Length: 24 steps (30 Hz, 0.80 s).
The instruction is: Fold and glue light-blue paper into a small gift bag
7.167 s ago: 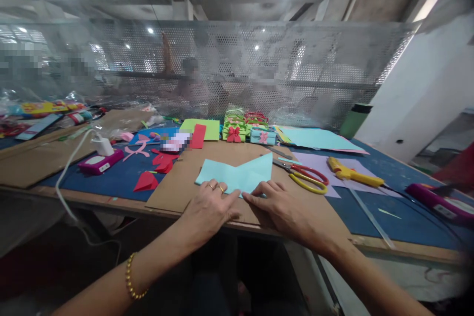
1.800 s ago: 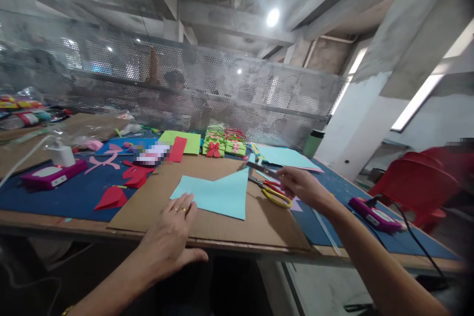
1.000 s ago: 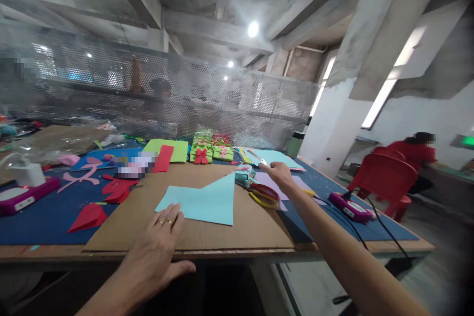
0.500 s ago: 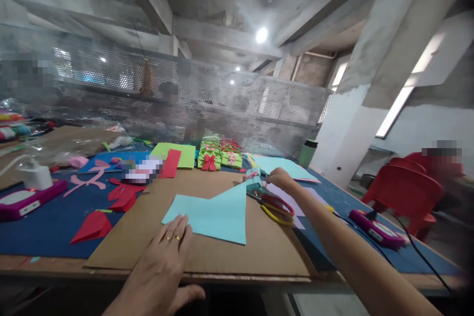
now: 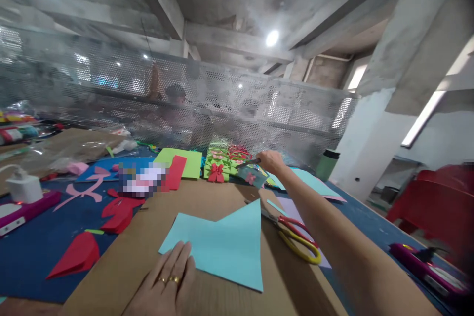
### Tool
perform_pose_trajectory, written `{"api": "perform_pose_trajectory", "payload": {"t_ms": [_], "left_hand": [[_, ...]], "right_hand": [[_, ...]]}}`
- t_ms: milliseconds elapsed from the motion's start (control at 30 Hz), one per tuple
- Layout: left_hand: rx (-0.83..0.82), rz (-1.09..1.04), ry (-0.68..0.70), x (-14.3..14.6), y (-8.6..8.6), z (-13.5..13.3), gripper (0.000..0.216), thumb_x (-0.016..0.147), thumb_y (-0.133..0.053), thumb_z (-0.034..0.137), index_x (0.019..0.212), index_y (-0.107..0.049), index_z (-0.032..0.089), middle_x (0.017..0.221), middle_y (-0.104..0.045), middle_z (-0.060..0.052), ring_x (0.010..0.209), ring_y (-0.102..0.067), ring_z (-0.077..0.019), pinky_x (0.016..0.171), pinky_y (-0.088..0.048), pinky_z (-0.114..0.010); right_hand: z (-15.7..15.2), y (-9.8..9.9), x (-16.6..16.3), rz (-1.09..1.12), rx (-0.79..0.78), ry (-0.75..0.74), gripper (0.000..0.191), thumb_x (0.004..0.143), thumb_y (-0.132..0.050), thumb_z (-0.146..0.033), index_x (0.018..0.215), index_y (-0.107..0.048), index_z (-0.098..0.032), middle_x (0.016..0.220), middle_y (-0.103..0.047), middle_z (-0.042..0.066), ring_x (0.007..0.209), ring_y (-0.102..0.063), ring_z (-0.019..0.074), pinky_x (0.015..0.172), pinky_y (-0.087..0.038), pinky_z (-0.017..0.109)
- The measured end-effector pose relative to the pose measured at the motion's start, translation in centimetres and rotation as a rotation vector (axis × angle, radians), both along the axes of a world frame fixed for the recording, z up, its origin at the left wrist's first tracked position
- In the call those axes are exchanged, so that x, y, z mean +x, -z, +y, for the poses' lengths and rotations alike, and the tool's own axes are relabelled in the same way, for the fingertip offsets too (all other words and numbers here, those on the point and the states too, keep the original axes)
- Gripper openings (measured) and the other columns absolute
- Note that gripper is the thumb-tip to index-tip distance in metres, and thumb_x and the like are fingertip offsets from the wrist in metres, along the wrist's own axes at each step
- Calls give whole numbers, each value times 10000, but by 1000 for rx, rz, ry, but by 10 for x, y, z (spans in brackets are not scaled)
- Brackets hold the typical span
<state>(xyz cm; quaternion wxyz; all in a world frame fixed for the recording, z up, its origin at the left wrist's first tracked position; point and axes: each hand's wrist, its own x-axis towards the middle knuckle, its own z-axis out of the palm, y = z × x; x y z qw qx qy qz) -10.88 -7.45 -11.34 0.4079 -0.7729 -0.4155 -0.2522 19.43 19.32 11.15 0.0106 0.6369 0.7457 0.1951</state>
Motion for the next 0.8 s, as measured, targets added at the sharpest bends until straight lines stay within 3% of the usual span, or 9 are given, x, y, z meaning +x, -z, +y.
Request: {"api": "perform_pose_trajectory", "payload": {"t_ms": [233, 533, 800], "left_hand": [[80, 48, 27, -5, -6, 5, 473, 838, -393, 46, 1273, -563, 123, 1265, -675, -113, 1238, -580, -230, 1135, -327, -344], [82, 82, 61, -9, -6, 5, 477, 816, -407, 67, 1255, -585, 117, 1265, -671, -126, 1270, -554, -248, 1114, -355, -351], [31, -46, 33, 1, 4, 3, 483, 848, -382, 2, 1283, -562, 110, 1322, -635, -147, 1367, -464, -274, 1115, -378, -380]], "right_hand": [[32, 11, -19, 19, -50, -90, 347, 953, -602, -363, 1252, -589, -188, 1264, -604, 92, 1062, -625, 223, 885, -544, 431], [39, -4, 2, 211, -53, -116, 329, 955, -597, -367, 1234, -603, -193, 1262, -607, 84, 1059, -625, 226, 886, -545, 423], [35, -23, -3, 494, 117, -165, 359, 951, -603, -379, 1242, -593, -170, 1240, -615, 87, 1050, -630, 230, 883, -545, 441]]}}
